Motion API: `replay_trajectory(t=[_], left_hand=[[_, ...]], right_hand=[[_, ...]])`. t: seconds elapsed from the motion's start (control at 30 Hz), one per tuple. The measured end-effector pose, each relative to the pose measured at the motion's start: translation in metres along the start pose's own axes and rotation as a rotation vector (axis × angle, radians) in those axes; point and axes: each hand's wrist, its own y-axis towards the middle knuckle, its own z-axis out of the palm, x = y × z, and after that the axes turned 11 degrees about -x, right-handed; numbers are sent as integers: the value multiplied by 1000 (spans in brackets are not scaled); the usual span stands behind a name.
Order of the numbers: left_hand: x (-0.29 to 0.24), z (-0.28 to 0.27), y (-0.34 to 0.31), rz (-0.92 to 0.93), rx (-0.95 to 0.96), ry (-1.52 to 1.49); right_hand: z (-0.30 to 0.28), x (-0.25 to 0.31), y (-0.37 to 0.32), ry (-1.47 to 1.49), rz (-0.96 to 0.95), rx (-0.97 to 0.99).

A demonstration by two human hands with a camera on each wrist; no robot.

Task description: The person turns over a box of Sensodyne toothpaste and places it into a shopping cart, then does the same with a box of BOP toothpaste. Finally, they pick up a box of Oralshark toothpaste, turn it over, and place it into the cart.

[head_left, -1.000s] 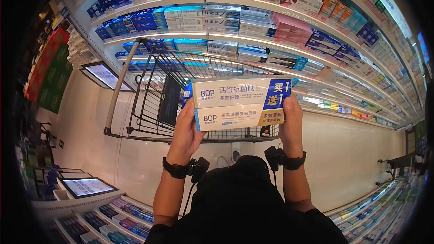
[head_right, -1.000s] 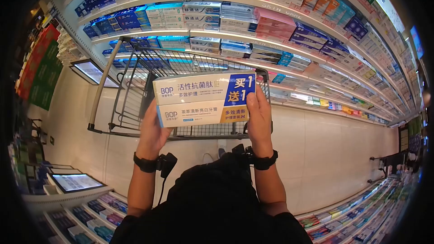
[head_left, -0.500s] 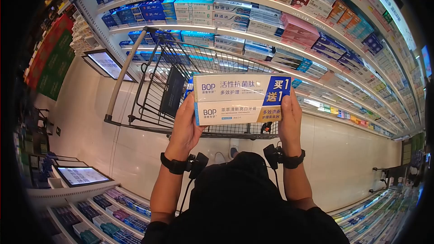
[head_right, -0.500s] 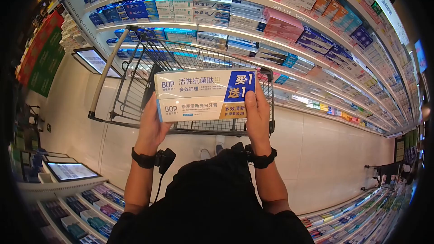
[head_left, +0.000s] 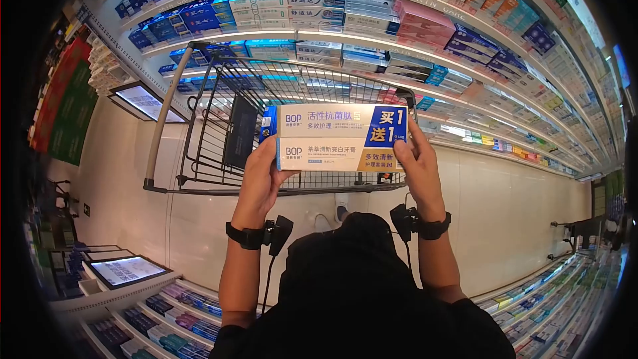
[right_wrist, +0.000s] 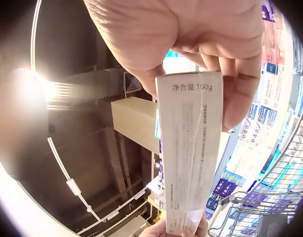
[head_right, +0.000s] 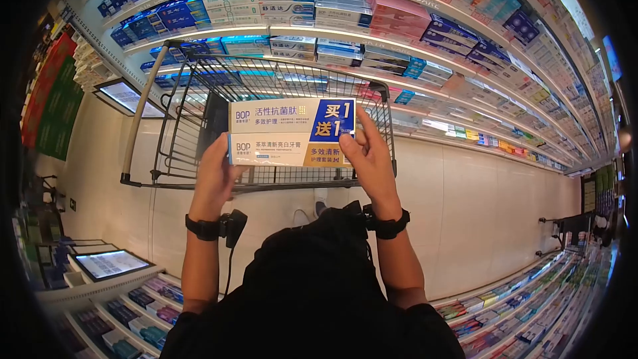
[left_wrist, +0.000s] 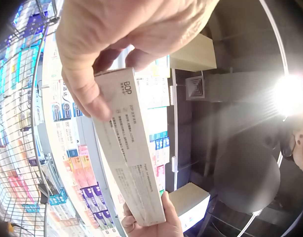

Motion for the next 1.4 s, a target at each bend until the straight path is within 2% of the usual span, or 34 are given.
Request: replay_trajectory(t=[0.1,0.23,0.37,0.47,0.57,0.67,0.8,1.0,1.1,1.13,1.2,1.23,1.33,1.4], left_hand=[[4,6,5,-8,32,44],[9,12,11,-17,53,76],[11,17,14,-48,49,-74],[13,22,15,-30,33,-257],[12,17,16,-97,75,-368],[9,20,14,-51,68,-299],[7,27,7,30,36,-236],[5,27,6,50,63,-238],[9,26,7,-9,69,-291],[11,26,7,-40,69,-316],[27,23,9,-238,115,-358],[34,24,7,-337,137,-381],[56,47,-10,-475,77,-270],[80,38,-13,-274,346,-1]], right_hand=[[-12,-1,-1,128,84,19],[-29,8,0,56,160,113],[-32,16,2,63,94,189],[-32,13,2,-46,-35,165],[-30,9,5,-246,-333,166],[-25,4,10,-412,-638,143],[-19,2,6,-423,-734,81],[-18,-1,3,-383,-715,39],[-17,-9,4,-163,-559,-7],[-14,-8,4,-34,-451,-16],[-8,-5,5,222,-230,-30],[-10,-3,6,200,-44,-19],[-10,-49,12,538,211,186],[-4,-55,7,502,202,217]])
